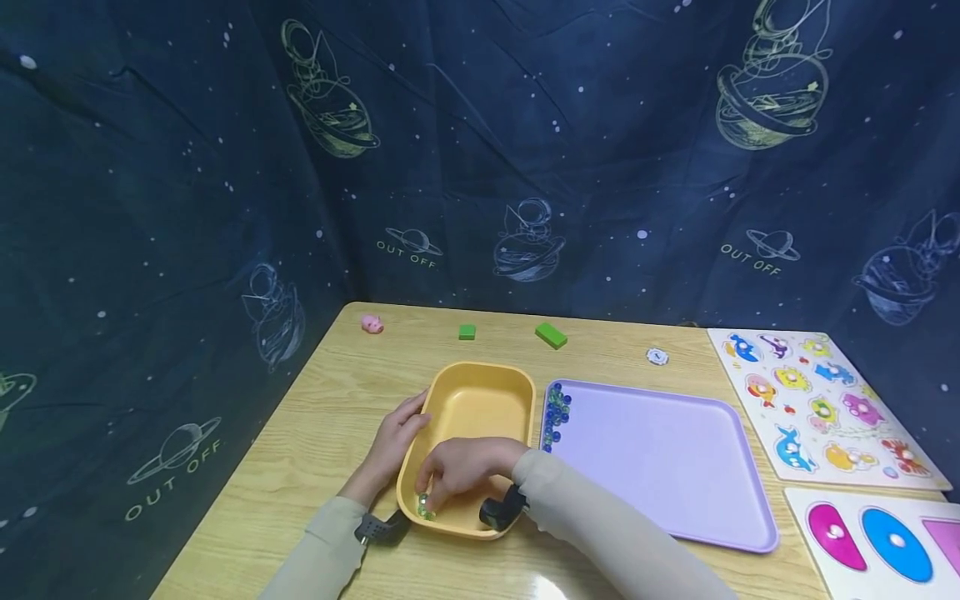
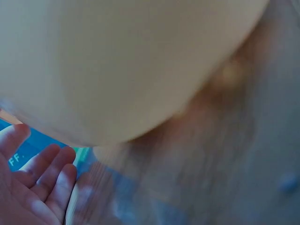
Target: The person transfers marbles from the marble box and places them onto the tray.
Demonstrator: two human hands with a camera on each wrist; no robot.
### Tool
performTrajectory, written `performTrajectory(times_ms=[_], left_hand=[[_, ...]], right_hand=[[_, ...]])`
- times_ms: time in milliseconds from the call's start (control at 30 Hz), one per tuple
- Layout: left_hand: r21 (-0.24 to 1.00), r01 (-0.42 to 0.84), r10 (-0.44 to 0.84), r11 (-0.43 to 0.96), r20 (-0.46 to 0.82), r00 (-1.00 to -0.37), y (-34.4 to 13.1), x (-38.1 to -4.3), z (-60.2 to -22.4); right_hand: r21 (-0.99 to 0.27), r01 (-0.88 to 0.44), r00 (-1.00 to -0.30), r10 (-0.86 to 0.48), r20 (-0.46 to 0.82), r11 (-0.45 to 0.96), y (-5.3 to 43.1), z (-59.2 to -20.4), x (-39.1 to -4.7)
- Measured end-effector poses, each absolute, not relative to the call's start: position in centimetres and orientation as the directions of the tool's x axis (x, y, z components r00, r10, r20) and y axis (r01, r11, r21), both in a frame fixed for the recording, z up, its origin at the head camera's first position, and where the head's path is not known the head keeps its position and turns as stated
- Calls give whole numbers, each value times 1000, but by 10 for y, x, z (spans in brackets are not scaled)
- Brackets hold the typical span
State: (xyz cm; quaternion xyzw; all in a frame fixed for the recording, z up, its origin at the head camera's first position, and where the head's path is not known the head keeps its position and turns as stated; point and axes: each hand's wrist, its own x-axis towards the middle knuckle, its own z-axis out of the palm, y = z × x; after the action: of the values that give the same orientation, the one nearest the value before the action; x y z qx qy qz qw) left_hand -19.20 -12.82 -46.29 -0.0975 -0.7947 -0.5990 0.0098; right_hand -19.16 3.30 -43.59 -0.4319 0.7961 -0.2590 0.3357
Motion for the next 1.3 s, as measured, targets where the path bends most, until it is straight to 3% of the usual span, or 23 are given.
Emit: performTrajectory(times_ms=[167, 367, 767, 1000, 1300], left_hand=[[951, 165, 142, 262, 131, -981, -128, -192, -463], [955, 169, 151, 246, 134, -979, -128, -191, -466], [951, 176, 145, 253, 142, -979, -128, -192, -466], [955, 186, 162, 233, 151, -975, -128, -192, -465], [944, 203, 142, 260, 170, -975, -128, -192, -467]], right_hand=[[-728, -486, -356, -871, -339, 482, 27, -437, -187], [-802, -303, -329, -846, -419, 515, 23, -436, -182], [-693, -568, -285, -896, -342, 445, 24, -431, -182], [-573, -712, -397, -906, -149, 406, 37, -415, -186], [-715, -558, -660, -747, 75, 421, 83, -417, -202]])
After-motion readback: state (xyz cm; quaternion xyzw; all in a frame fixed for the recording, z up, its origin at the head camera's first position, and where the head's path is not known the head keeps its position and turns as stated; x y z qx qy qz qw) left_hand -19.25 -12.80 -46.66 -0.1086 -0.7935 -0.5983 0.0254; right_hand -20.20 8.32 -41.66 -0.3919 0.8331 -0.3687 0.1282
